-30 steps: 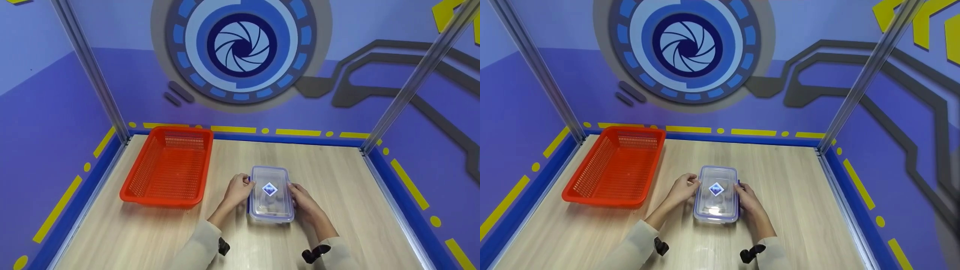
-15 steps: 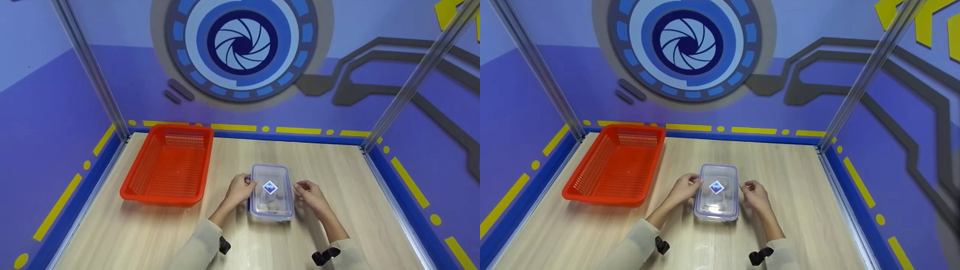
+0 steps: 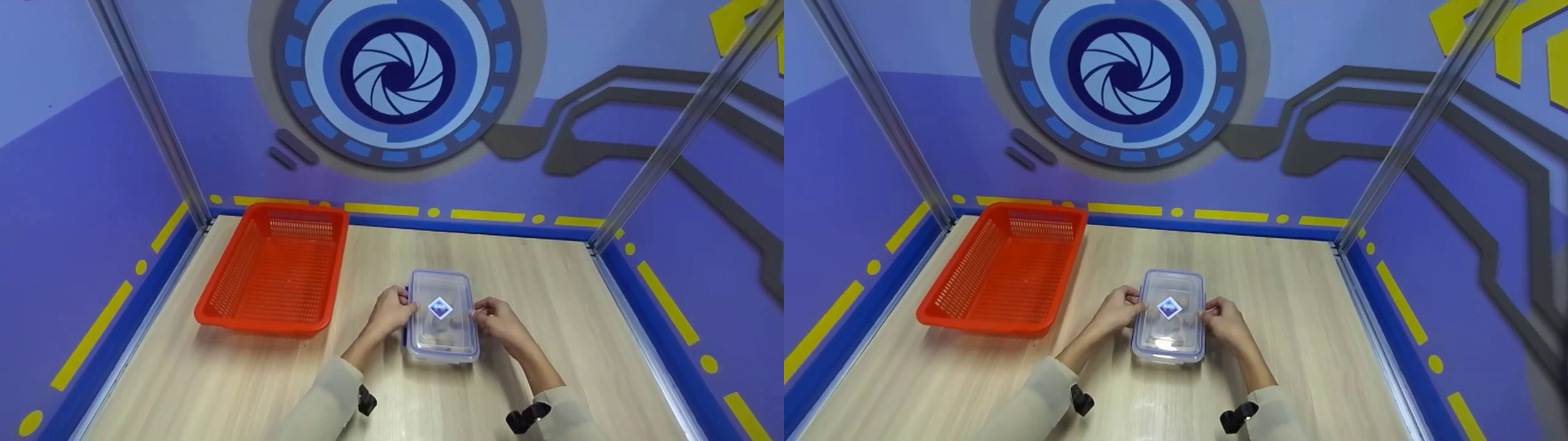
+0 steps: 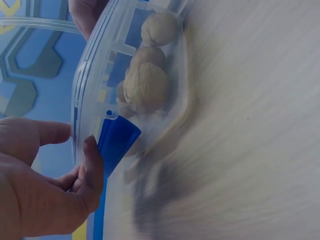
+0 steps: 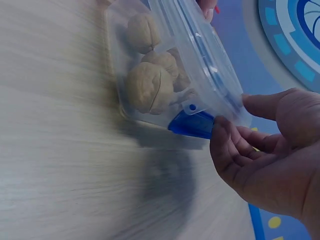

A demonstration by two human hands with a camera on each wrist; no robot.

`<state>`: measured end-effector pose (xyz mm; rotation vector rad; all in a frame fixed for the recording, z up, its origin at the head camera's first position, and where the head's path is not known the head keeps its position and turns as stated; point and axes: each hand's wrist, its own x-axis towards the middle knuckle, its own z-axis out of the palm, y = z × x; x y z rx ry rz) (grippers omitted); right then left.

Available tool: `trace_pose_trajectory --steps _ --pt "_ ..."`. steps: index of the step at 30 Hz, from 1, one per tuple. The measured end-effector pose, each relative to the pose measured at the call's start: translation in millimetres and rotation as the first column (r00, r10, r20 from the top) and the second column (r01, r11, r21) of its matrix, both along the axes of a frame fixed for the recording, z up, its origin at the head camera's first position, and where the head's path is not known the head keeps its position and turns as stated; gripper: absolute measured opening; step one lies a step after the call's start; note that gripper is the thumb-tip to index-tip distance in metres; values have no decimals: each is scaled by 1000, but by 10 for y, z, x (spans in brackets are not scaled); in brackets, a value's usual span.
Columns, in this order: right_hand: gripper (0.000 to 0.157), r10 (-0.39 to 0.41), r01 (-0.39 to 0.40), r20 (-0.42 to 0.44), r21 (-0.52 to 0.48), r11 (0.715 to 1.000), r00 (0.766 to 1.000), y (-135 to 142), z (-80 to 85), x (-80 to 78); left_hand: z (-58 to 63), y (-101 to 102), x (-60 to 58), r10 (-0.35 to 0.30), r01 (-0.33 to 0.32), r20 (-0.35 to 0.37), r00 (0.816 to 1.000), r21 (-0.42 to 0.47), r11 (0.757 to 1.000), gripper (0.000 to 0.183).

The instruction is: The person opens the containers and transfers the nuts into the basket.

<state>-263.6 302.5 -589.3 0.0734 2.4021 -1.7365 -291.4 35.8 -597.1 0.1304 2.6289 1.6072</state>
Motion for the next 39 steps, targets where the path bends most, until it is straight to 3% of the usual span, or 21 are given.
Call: trace_pose_trajectory --steps 6,20,30,39 --pt "25 -2 3 23 -50 999 1000 73 -35 17 40 66 5 -19 18 -13 1000 -74 997 31" --pt "20 -3 4 24 -14 1000 1000 24 -77 24 -9 31 29 -18 19 41 999 -18 1000 32" --pt "18 -14 14 18 23 1000 1000 -11 -48 4 -16 9 13 -4 4 37 999 -2 1000 31" --pt "18 -19 19 19 5 1000 1000 4 -24 12 -17 38 20 13 -12 9 1000 -46 999 31"
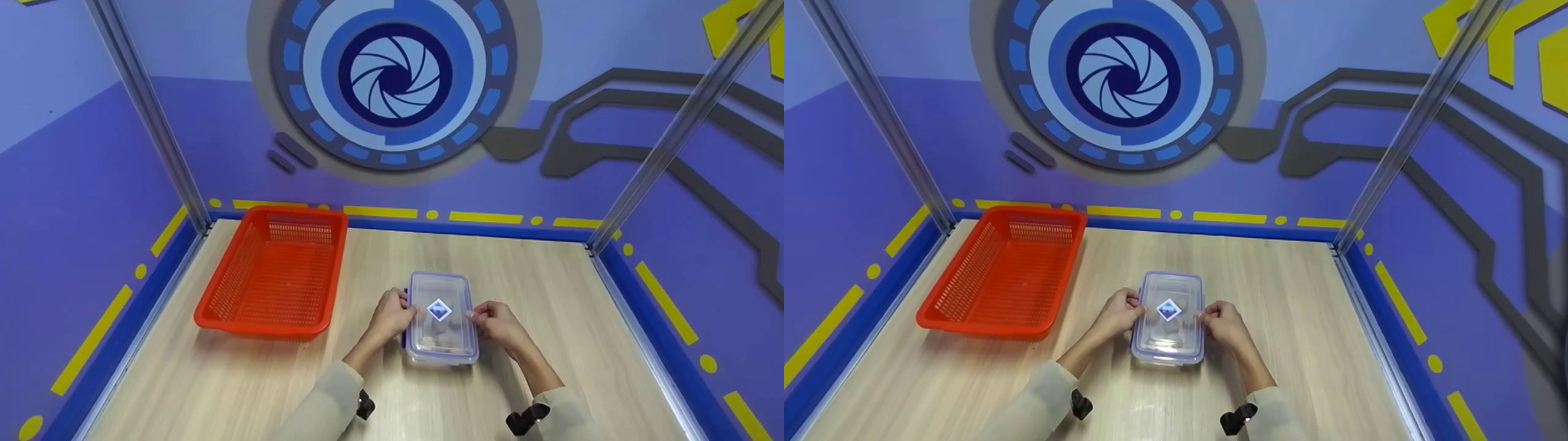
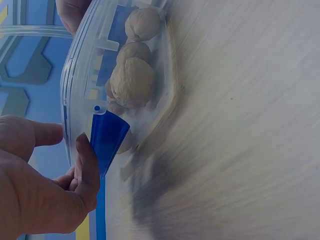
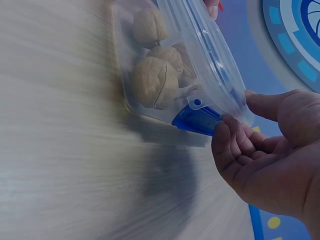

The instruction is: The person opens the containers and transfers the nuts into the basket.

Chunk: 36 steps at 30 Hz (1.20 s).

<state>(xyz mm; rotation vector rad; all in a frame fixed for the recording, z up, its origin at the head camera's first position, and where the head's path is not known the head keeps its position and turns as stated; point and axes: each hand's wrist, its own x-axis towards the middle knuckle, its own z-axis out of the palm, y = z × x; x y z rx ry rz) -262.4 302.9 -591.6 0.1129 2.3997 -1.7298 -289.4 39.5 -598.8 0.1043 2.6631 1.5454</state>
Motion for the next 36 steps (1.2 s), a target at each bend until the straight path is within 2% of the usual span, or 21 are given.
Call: trace_pose_trajectory --steps 4,7,11,16,21,28,36 --pt "16 -13 14 -7 22 1000 1000 -15 21 8 -1 -9 20 10 -11 -18 1000 -28 1000 32" --pt "14 6 -5 -20 53 999 1000 -36 42 -6 -6 -31 22 31 -32 -43 999 -35 999 32" --pt "13 30 -27 -26 112 993 999 -65 97 -20 -12 -48 36 48 -51 -72 996 -41 998 31" --pt "9 10 -2 -38 206 978 999 -109 158 -5 22 -32 85 68 -73 -91 994 -54 996 32" --pt "9 -2 27 -89 272 962 996 -132 210 12 136 -8 126 69 -78 -129 989 -67 995 34" --pt "14 21 22 -157 267 963 987 -54 412 -7 302 -15 107 60 -59 -175 983 10 998 34" --pt "20 38 6 -172 247 969 984 159 570 -1 501 89 156 28 -14 -182 983 75 997 35"
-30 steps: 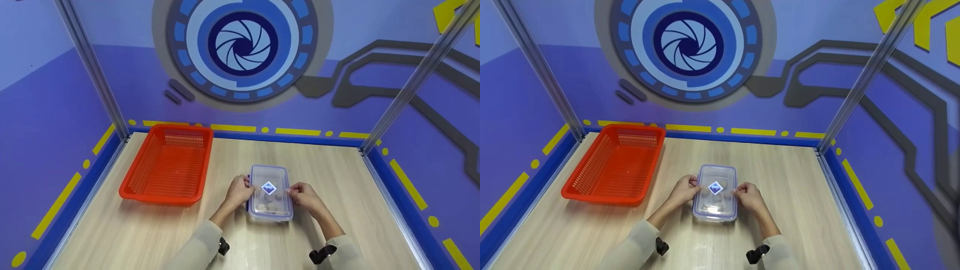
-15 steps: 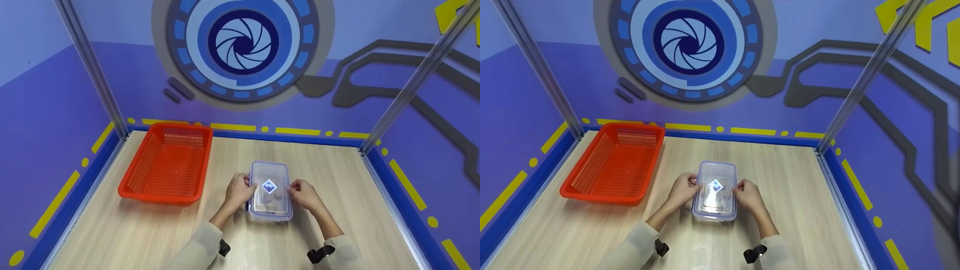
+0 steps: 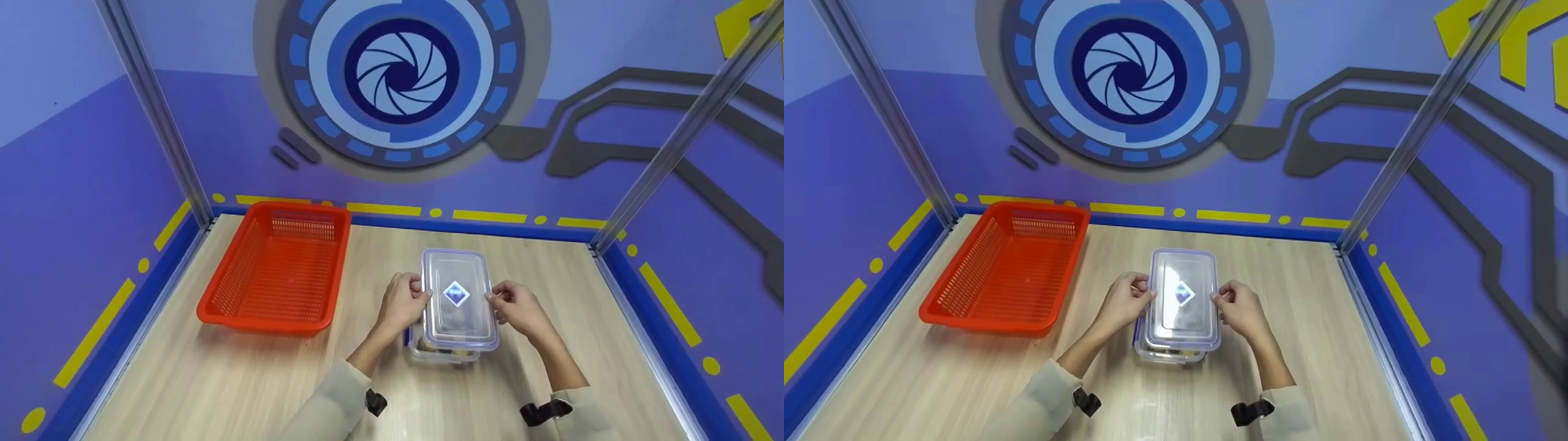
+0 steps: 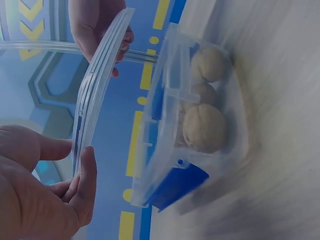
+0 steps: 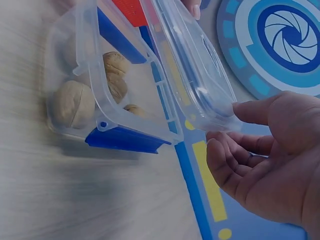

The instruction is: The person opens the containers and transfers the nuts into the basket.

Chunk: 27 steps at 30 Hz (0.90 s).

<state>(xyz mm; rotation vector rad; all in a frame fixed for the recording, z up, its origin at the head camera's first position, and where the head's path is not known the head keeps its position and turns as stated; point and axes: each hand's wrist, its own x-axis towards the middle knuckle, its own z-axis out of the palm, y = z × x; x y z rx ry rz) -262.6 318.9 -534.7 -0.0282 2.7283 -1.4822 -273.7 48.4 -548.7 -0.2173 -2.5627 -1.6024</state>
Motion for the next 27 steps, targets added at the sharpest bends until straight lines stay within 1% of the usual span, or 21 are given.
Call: trace_pose_trajectory --steps 5,11,16,19,23,27 --pt "24 3 -3 6 -11 1000 1000 105 56 0 79 59 7 -17 17 -12 1000 -3 1000 35" --pt "32 -9 10 22 -52 999 1000 244 166 18 169 179 -14 -38 38 -2 999 14 999 37" --pt "40 -47 49 25 -69 996 999 333 305 8 235 301 -62 -38 39 -38 999 23 999 38" --pt "41 -79 80 24 -74 994 997 371 368 3 278 374 -83 -23 24 -53 998 20 1000 36" --pt "42 -119 120 18 -60 991 993 417 415 2 336 470 -101 -7 9 -55 998 33 999 35" --pt "46 -153 153 19 -40 987 988 463 436 10 384 572 -120 4 0 -64 998 70 998 37"
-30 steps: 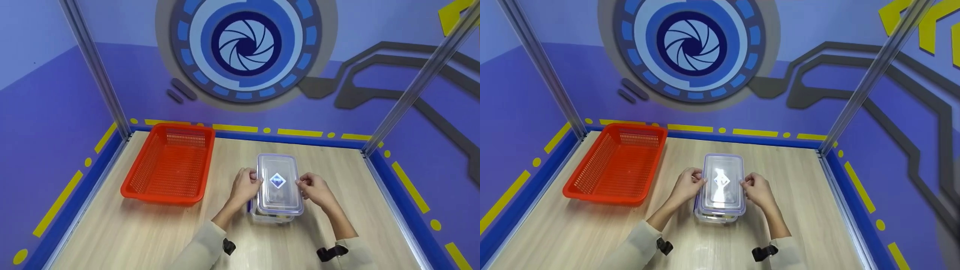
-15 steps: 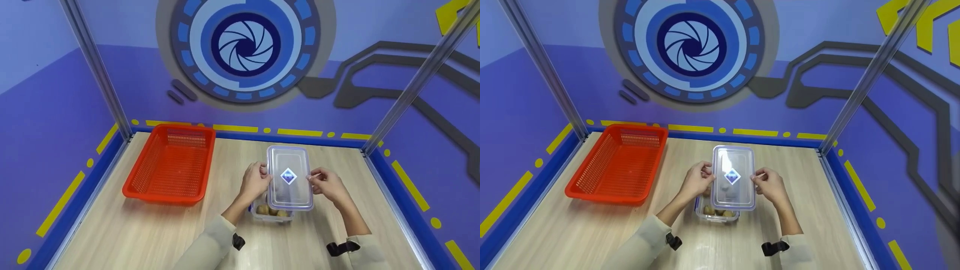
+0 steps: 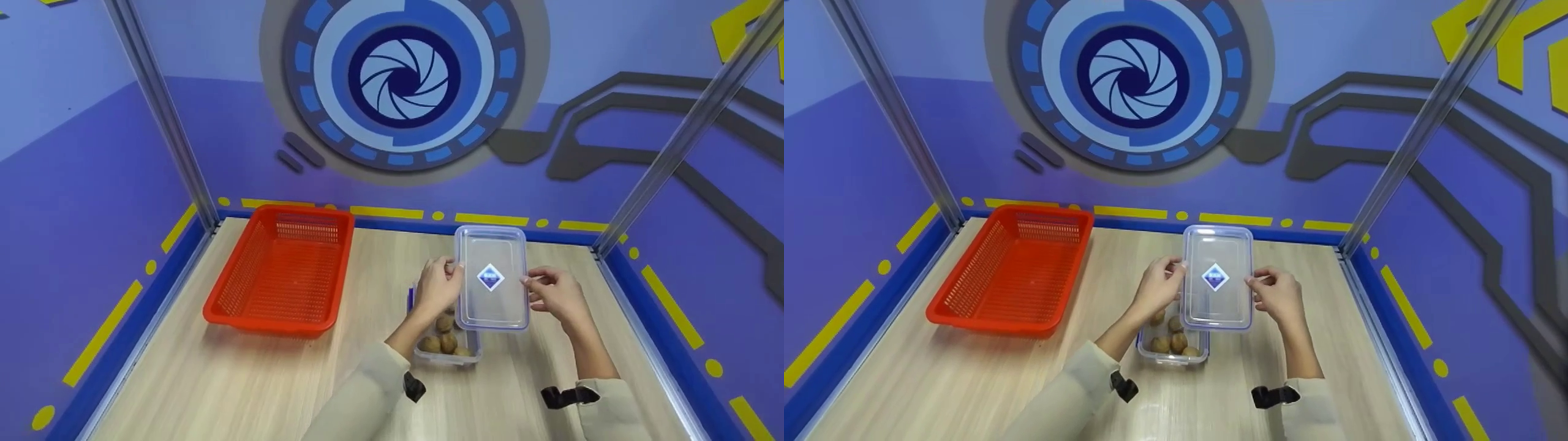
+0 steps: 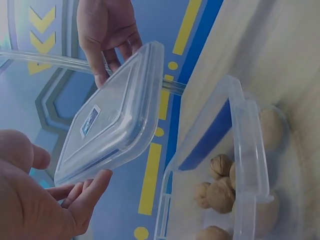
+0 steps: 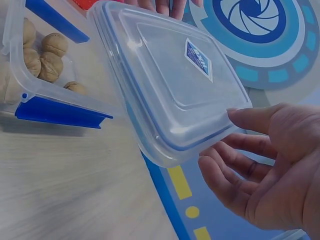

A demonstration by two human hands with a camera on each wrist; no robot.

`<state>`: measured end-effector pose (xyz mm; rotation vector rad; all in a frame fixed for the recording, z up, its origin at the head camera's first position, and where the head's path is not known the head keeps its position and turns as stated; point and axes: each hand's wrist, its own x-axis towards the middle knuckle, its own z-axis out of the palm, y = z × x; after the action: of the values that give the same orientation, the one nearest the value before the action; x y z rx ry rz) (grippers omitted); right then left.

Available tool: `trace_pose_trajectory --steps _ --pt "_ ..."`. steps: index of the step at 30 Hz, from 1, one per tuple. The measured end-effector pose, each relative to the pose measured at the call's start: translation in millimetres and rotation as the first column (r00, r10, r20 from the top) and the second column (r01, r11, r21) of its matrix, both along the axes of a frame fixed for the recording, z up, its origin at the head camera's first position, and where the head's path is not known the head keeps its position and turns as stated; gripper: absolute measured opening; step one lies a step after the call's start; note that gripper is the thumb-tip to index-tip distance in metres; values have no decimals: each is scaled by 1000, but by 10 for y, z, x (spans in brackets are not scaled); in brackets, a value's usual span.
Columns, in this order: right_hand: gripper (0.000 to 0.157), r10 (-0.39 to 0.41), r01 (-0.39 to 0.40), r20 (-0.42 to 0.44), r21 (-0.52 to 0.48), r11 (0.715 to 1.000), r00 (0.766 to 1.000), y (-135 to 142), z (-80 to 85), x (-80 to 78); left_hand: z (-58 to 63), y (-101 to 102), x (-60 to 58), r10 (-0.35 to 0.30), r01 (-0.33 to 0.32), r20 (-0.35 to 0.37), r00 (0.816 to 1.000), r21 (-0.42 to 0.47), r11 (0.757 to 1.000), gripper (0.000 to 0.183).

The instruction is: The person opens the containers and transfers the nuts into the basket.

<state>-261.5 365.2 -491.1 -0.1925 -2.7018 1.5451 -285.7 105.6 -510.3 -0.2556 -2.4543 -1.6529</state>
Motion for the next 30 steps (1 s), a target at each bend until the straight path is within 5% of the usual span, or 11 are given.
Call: trace_pose_trajectory --steps 14,21,30 --pt "57 120 -91 160 -177 980 980 349 53 82 -20 330 58 67 -68 23 997 52 996 36" --pt "59 107 -63 169 -245 968 980 444 61 124 -40 405 150 14 -15 18 1000 78 997 40" --pt "86 91 -31 144 -375 926 985 570 108 152 43 475 266 -28 27 6 1000 54 998 46"
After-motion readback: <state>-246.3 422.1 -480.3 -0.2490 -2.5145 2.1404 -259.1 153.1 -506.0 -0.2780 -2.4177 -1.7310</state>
